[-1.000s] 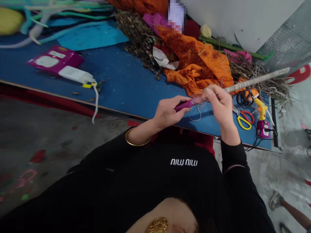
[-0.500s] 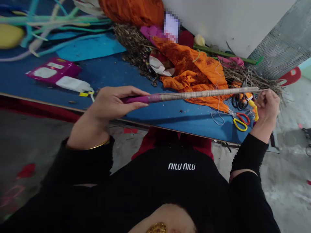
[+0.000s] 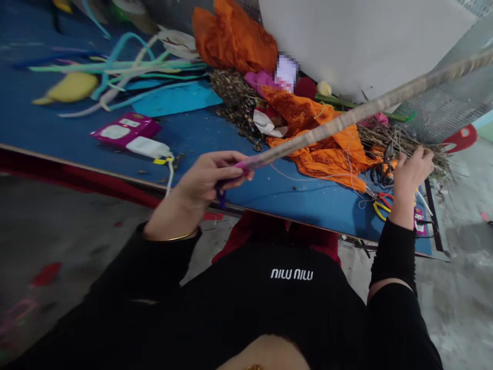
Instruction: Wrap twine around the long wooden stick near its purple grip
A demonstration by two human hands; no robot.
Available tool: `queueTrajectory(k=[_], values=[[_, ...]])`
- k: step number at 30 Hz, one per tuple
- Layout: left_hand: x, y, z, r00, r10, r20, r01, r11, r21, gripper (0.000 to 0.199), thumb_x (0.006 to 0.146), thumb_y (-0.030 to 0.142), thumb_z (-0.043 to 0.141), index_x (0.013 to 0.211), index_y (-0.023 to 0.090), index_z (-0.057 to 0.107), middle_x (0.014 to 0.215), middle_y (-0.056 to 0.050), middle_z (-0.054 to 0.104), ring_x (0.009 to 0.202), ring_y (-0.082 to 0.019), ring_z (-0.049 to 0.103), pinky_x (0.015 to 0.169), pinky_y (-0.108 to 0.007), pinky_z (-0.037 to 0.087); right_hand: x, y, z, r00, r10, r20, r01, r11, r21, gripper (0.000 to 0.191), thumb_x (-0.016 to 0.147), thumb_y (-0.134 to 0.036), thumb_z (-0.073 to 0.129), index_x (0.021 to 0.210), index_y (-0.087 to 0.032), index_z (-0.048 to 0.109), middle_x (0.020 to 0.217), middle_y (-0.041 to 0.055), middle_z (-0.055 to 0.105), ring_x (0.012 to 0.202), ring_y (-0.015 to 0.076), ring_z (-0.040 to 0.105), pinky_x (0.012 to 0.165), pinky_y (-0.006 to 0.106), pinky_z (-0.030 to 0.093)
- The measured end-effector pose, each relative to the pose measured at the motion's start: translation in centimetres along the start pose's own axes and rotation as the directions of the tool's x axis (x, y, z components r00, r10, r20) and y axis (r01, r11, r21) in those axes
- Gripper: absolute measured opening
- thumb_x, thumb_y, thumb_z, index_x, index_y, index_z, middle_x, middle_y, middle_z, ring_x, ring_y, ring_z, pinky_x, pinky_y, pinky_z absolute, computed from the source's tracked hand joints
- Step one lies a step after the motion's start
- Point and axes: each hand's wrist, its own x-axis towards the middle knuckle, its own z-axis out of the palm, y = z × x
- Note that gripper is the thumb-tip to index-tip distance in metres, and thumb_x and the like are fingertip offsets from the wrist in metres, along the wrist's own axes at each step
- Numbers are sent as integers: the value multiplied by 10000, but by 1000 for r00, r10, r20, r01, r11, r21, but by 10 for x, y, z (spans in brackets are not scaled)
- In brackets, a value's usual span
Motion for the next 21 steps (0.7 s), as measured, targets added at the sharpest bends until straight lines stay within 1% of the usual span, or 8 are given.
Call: queueTrajectory(k=[2, 4, 6, 8, 11, 15, 17, 21], values=[[9, -1, 23, 996, -75, 42, 80, 989, -128, 366, 568, 343, 929, 794, 164, 704, 649, -22, 685, 378, -39, 388, 381, -201, 179, -34, -22, 2, 959, -270, 85, 274, 961, -44, 171, 898, -196, 707, 1069, -190, 701, 1276, 204, 664, 1276, 321, 590, 1122, 511, 375], [17, -1, 43, 989, -119, 93, 136, 967, -215, 373, 586, 301, 922, 828, 142, 688, 675, -19, 682, 383, -22, 375, 383, -183, 173, -74, -46, 6, 843, -491, 221, 440, 864, 242, 242, 994, -357, 599, 1140, -205, 719, 1210, 145, 709, 1250, 299, 623, 1117, 518, 436], [21, -2, 57, 979, -141, 145, 178, 943, -280, 368, 619, 278, 912, 856, 126, 677, 690, -19, 678, 387, -13, 377, 384, -173, 171, -114, -70, 15, 759, -554, 342, 344, 788, 511, 311, 975, -444, 646, 1187, -225, 709, 1213, 122, 733, 1209, 273, 660, 1107, 488, 479], [23, -4, 67, 968, -155, 200, 214, 921, -325, 364, 640, 262, 909, 875, 120, 669, 704, -20, 680, 384, -8, 376, 379, -168, 174, -147, -89, 28, 703, -562, 435, 144, 712, 687, 425, 918, -515, 721, 1233, -233, 678, 1241, 111, 737, 1205, 253, 679, 1090, 443, 513], [23, -8, 73, 950, -166, 266, 261, 890, -373, 361, 645, 248, 914, 867, 121, 659, 716, -20, 682, 377, -1, 368, 367, -160, 177, -173, -103, 44, 704, -498, 506, -91, 643, 760, 444, 837, -617, 777, 1031, -228, 688, 1039, 62, 761, 1010, 210, 711, 948, 359, 567], [22, -12, 71, 942, -200, 271, 302, 856, -420, 326, 667, 227, 900, 867, 118, 666, 727, -20, 676, 385, 10, 354, 359, -138, 185, -180, -100, 37, 659, -469, 588, -149, 685, 714, 449, 968, -600, 618, 733, -217, 624, 646, -20, 613, 608, 129, 559, 660, 290, 492], [22, -14, 69, 944, -205, 258, 304, 843, -444, 301, 680, 217, 889, 855, 116, 665, 730, -19, 673, 387, 14, 349, 359, -130, 186, -183, -95, 26, 676, -478, 560, -132, 670, 731, 433, 1008, -549, 576, 733, -218, 627, 666, -15, 604, 628, 131, 564, 670, 298, 479], [22, -19, 76, 949, -216, 230, 300, 844, -444, 296, 685, 202, 886, 882, 107, 686, 711, -20, 672, 384, 8, 354, 363, -139, 183, -193, -97, 13, 759, -474, 447, -96, 596, 797, 406, 1009, -513, 579, 720, -228, 584, 878, 33, 630, 996, 202, 680, 938, 379, 536]])
